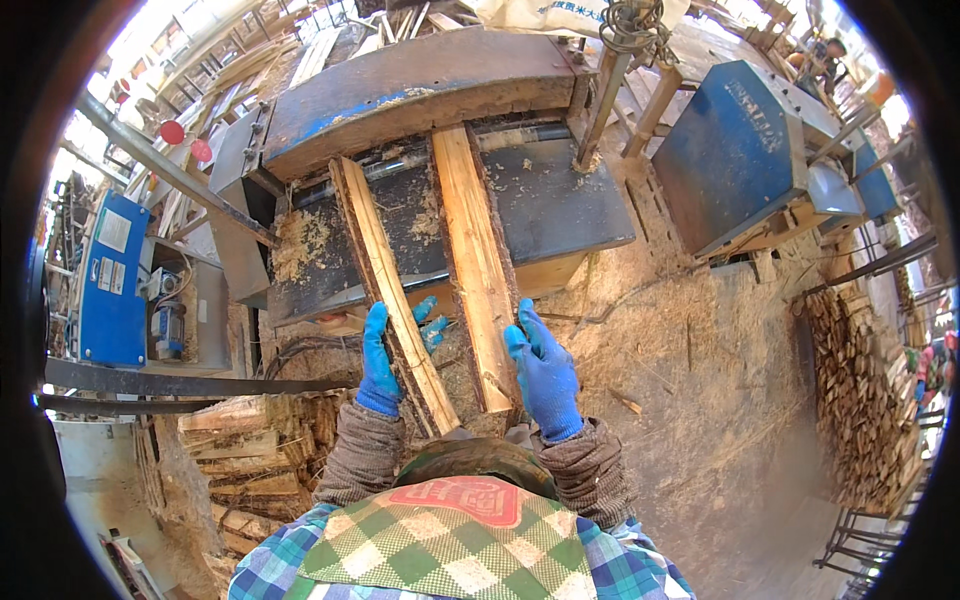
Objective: The person repeatedly picks up wooden planks, places them on a machine, and stacks the processed pieces. The person handles the planks one at a time, feeding them into the machine and then stacking the output.
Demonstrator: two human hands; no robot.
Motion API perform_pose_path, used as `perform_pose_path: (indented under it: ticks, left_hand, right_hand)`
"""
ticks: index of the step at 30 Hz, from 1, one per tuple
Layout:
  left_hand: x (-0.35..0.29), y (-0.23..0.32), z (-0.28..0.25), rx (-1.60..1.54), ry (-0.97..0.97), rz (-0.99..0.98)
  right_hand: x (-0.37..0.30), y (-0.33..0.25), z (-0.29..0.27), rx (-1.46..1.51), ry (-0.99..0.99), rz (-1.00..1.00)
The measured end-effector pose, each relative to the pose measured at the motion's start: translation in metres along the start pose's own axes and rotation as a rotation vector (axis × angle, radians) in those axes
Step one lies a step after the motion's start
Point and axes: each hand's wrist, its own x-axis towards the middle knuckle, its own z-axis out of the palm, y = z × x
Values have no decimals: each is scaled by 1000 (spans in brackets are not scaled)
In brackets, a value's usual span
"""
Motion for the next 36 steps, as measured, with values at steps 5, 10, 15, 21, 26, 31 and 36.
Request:
perform_pose_path:
  ticks: [5, 10, 15, 21, 26, 31, 36]
  left_hand:
    - [3, 0, 13, 38, 44, -15]
    - [3, 0, 7, 83, 96, -34]
    - [5, 0, -2, 72, 61, -48]
    - [7, 11, -6, 76, 75, -127]
    - [17, 17, -45, 175, 175, -132]
    - [12, 24, -26, 321, 207, -177]
    - [16, -7, -16, 372, 414, 50]
  right_hand:
    - [28, 28, 5, -267, 142, -83]
    - [112, 27, 32, -575, 430, -540]
    - [187, 16, 57, -613, 536, -561]
    - [213, 14, 68, -602, 541, -350]
    - [200, 3, 60, -572, 398, -430]
    - [57, 39, 64, -74, -213, -156]
    - [-49, 40, 45, -228, -126, -49]
